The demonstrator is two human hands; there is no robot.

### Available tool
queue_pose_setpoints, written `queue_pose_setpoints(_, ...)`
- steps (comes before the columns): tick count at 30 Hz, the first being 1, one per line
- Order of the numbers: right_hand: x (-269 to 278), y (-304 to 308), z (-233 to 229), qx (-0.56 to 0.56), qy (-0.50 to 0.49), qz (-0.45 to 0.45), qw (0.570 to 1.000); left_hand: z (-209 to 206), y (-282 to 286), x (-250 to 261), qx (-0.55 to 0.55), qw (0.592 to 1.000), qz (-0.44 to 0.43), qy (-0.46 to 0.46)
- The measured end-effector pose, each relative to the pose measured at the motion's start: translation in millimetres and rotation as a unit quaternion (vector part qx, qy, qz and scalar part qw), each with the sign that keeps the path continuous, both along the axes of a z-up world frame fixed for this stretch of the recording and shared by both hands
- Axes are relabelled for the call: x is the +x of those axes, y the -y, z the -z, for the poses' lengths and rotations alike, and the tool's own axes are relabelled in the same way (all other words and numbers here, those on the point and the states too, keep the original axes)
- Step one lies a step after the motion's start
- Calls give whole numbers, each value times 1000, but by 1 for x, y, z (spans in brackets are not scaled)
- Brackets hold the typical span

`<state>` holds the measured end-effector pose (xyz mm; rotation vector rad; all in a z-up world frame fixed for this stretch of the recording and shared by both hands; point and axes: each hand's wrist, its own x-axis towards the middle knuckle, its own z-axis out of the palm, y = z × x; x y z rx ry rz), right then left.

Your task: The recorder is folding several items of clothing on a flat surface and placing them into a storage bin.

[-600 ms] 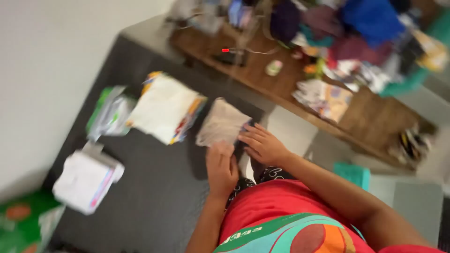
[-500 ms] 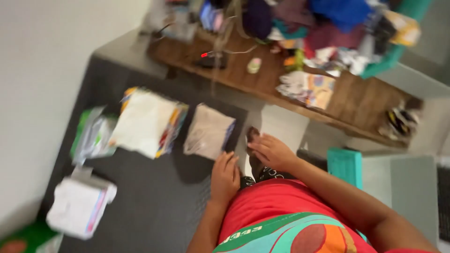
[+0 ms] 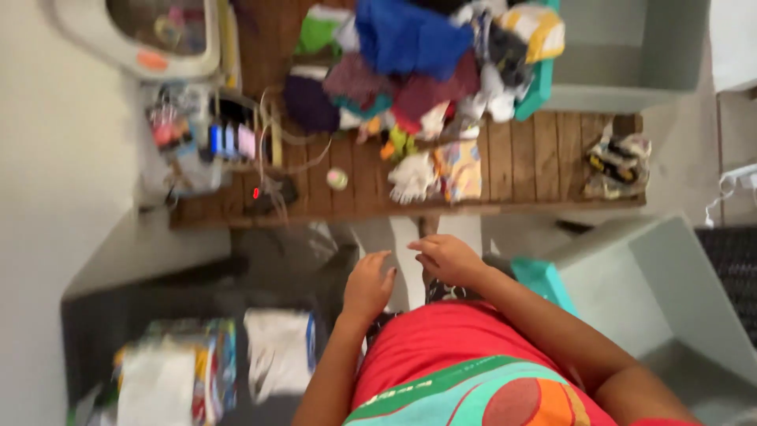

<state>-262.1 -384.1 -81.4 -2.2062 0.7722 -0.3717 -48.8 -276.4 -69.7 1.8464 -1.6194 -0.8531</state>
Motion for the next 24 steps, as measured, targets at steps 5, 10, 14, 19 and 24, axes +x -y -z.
queue_pose_setpoints(5,-19,119,24,105,-59,97,988,90,98,-3,-1,998,-67,15)
queue_pose_setpoints(10,-16,195,90,269,-171,180,931,115,180,-1,33,992,-119,-5)
queue_pose_setpoints(14,-6,265,158,290,-69,249,921,129,250,8,111,984,-140,-25)
queue_pose_setpoints(19,3,298,255,238,-72,319,915,160,286,13,134,982,-131,-36)
queue_pose_setpoints(24,26,317,251,588,3,379,715,136,307,17,192,979,-25,-69)
